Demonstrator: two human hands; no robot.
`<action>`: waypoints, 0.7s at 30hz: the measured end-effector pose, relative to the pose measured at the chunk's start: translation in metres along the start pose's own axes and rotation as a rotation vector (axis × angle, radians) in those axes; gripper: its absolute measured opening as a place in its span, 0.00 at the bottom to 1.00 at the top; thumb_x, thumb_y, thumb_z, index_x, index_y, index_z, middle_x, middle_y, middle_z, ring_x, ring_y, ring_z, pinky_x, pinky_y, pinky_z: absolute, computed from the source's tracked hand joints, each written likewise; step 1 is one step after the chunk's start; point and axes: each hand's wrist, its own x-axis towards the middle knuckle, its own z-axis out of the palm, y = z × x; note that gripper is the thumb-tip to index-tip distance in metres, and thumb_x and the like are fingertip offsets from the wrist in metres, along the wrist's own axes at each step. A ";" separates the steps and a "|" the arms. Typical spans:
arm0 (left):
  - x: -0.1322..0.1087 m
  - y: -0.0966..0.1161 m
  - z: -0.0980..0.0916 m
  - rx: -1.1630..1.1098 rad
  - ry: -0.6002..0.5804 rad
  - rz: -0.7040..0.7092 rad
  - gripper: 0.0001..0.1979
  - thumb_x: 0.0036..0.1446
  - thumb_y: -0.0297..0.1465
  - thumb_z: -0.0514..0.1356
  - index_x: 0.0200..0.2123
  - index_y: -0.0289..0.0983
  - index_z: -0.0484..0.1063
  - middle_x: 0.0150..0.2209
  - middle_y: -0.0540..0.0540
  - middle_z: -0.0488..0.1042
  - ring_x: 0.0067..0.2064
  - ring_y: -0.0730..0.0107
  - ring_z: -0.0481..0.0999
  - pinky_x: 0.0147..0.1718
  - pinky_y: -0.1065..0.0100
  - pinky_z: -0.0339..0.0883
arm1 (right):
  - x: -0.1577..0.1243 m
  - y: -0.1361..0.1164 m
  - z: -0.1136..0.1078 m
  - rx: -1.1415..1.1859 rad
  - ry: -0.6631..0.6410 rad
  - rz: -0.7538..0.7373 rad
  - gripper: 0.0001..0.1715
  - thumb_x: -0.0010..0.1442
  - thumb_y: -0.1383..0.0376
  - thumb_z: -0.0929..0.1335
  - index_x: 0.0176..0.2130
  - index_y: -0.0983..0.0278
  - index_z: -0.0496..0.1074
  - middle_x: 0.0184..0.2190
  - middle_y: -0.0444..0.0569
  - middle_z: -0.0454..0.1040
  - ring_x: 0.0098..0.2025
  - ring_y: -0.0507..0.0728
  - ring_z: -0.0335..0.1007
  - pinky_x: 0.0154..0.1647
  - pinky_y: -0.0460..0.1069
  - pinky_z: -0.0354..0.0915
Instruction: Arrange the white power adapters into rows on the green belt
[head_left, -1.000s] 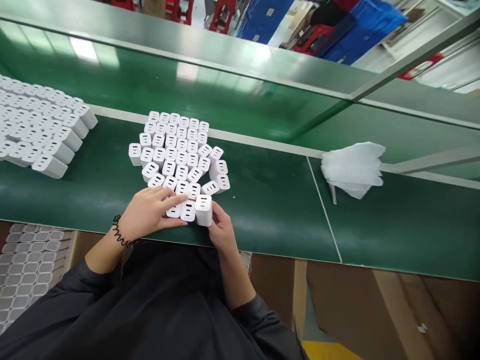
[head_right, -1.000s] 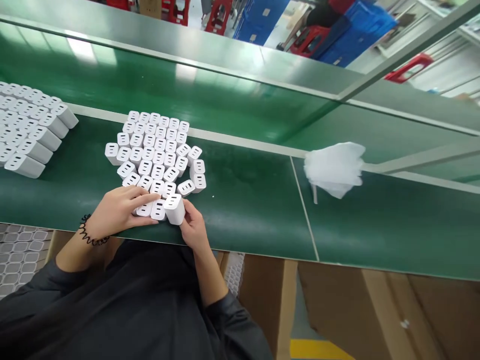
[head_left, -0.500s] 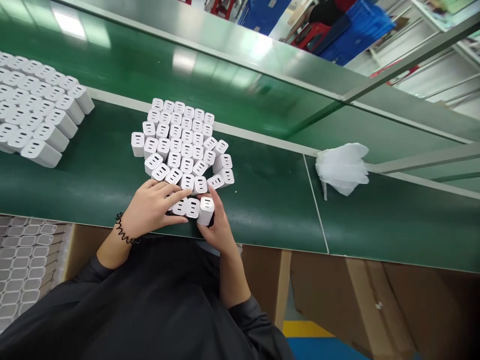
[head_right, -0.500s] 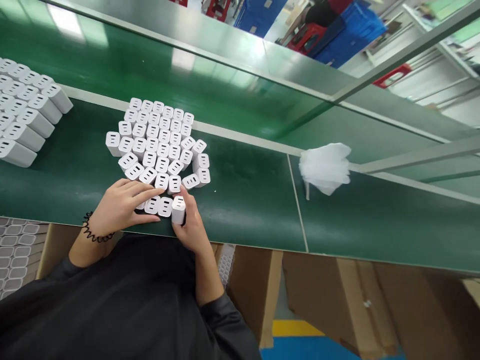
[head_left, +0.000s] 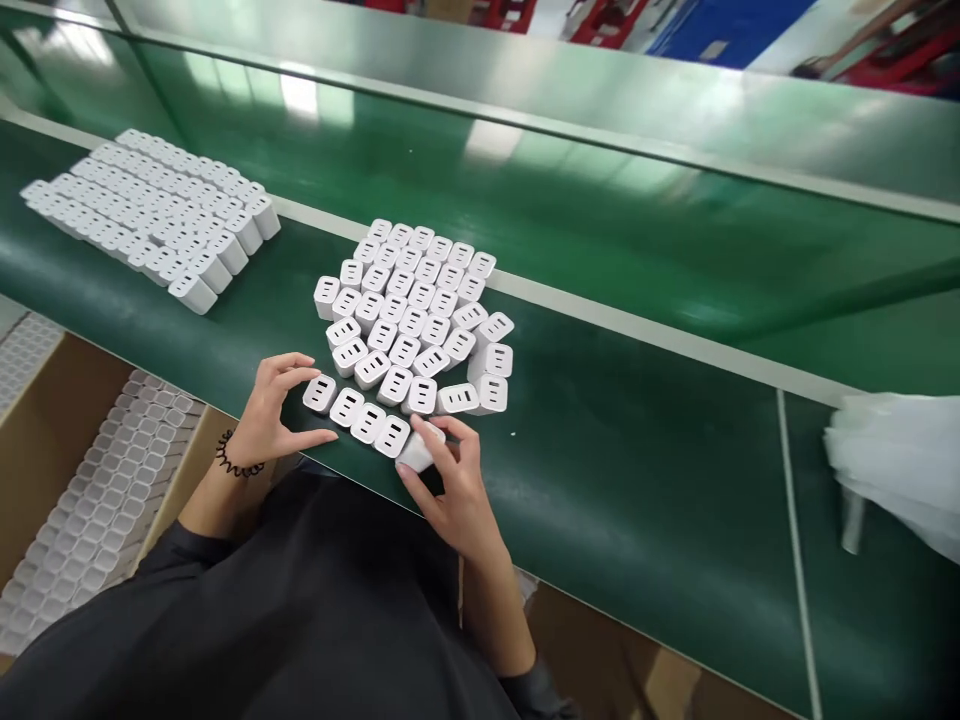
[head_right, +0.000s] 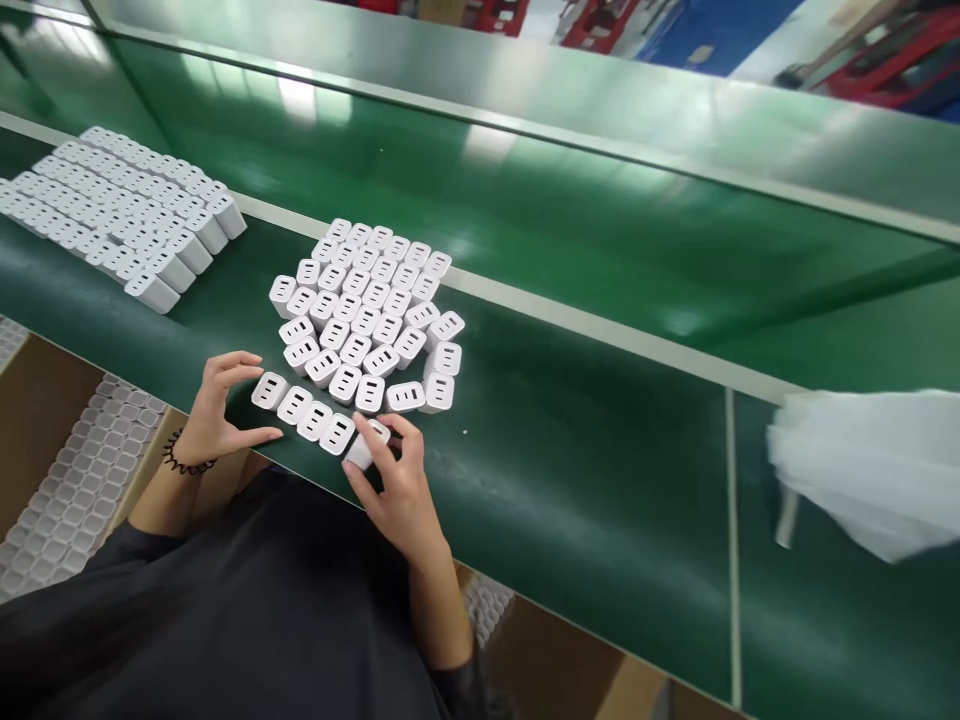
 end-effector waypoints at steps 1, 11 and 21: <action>-0.002 0.004 0.003 0.016 0.016 -0.017 0.37 0.52 0.46 0.71 0.60 0.43 0.61 0.53 0.39 0.69 0.54 0.54 0.71 0.53 0.50 0.71 | 0.000 0.002 0.002 -0.025 0.035 -0.043 0.37 0.65 0.69 0.68 0.68 0.50 0.58 0.55 0.55 0.61 0.56 0.62 0.67 0.54 0.58 0.73; -0.005 0.032 0.016 0.107 -0.039 -0.085 0.31 0.58 0.43 0.67 0.61 0.43 0.64 0.57 0.37 0.65 0.56 0.54 0.69 0.53 0.52 0.71 | -0.005 -0.003 0.006 -0.063 0.138 -0.212 0.32 0.64 0.66 0.70 0.65 0.53 0.64 0.62 0.57 0.65 0.63 0.69 0.61 0.60 0.66 0.68; -0.003 0.044 0.028 0.229 -0.076 0.102 0.19 0.58 0.34 0.67 0.54 0.43 0.74 0.61 0.37 0.64 0.61 0.52 0.65 0.57 0.50 0.66 | -0.007 0.000 0.010 -0.104 0.207 -0.157 0.27 0.65 0.70 0.67 0.61 0.54 0.69 0.60 0.55 0.71 0.62 0.66 0.66 0.60 0.63 0.68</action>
